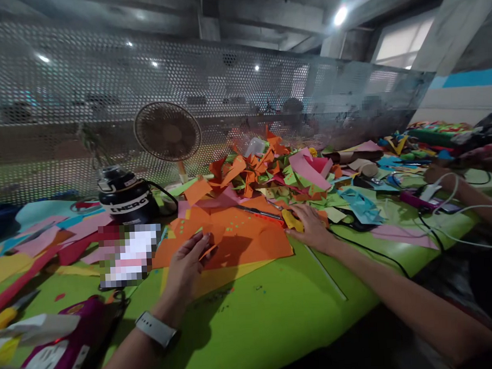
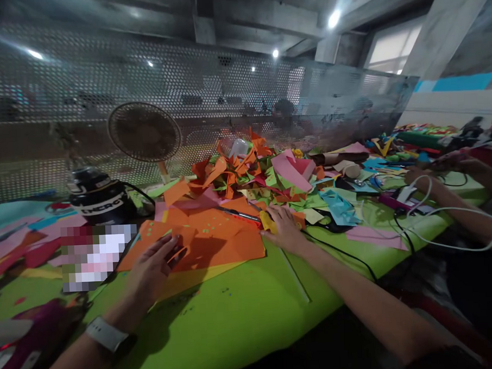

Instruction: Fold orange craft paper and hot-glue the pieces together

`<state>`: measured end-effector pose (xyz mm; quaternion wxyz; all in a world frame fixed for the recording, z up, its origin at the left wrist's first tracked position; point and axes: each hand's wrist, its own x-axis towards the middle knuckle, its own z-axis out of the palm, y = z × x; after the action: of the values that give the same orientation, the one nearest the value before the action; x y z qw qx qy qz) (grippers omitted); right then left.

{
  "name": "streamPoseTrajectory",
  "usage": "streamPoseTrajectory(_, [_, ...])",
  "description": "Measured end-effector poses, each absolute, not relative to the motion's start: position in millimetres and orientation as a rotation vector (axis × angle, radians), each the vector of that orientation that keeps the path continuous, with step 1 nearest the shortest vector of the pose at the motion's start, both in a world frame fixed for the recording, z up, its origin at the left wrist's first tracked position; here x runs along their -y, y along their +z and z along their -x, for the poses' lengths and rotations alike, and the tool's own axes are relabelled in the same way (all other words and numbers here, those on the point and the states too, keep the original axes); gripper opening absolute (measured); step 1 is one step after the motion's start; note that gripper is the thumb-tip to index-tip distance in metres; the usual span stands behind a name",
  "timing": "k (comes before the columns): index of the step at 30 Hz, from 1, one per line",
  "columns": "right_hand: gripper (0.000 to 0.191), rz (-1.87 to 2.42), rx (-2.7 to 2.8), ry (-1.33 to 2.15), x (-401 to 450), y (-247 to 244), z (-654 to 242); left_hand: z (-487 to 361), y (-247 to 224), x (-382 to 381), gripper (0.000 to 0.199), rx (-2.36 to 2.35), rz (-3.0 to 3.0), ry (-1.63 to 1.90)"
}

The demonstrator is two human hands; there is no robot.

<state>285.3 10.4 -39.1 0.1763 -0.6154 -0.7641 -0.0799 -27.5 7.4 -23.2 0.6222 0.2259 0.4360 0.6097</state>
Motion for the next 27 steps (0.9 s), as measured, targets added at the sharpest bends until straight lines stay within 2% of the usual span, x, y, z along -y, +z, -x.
streamPoseTrajectory(3, [0.078,1.745,2.140,-0.188,-12,-48,-289,28,-22,-6,0.015,-0.995,-0.506,1.412])
streamPoseTrajectory(8, [0.071,1.681,2.206,-0.189,-12,-49,-292,27,-19,-8,0.013,-0.972,-0.496,1.426])
streamPoseTrajectory(14, [0.075,1.871,2.128,-0.197,-19,-30,-287,27,-22,-9,0.013,-1.010,-0.502,1.411])
streamPoseTrajectory(17, [0.066,1.836,2.202,-0.321,-20,-24,-283,29,-26,-10,0.013,-1.035,-0.509,1.394])
streamPoseTrajectory(21, [0.049,1.811,2.281,-0.305,-19,-27,-279,30,-30,-11,0.014,-1.045,-0.530,1.374])
streamPoseTrajectory(27, [0.047,1.781,2.279,-0.239,-22,-30,-281,30,-29,-10,0.013,-1.041,-0.539,1.375])
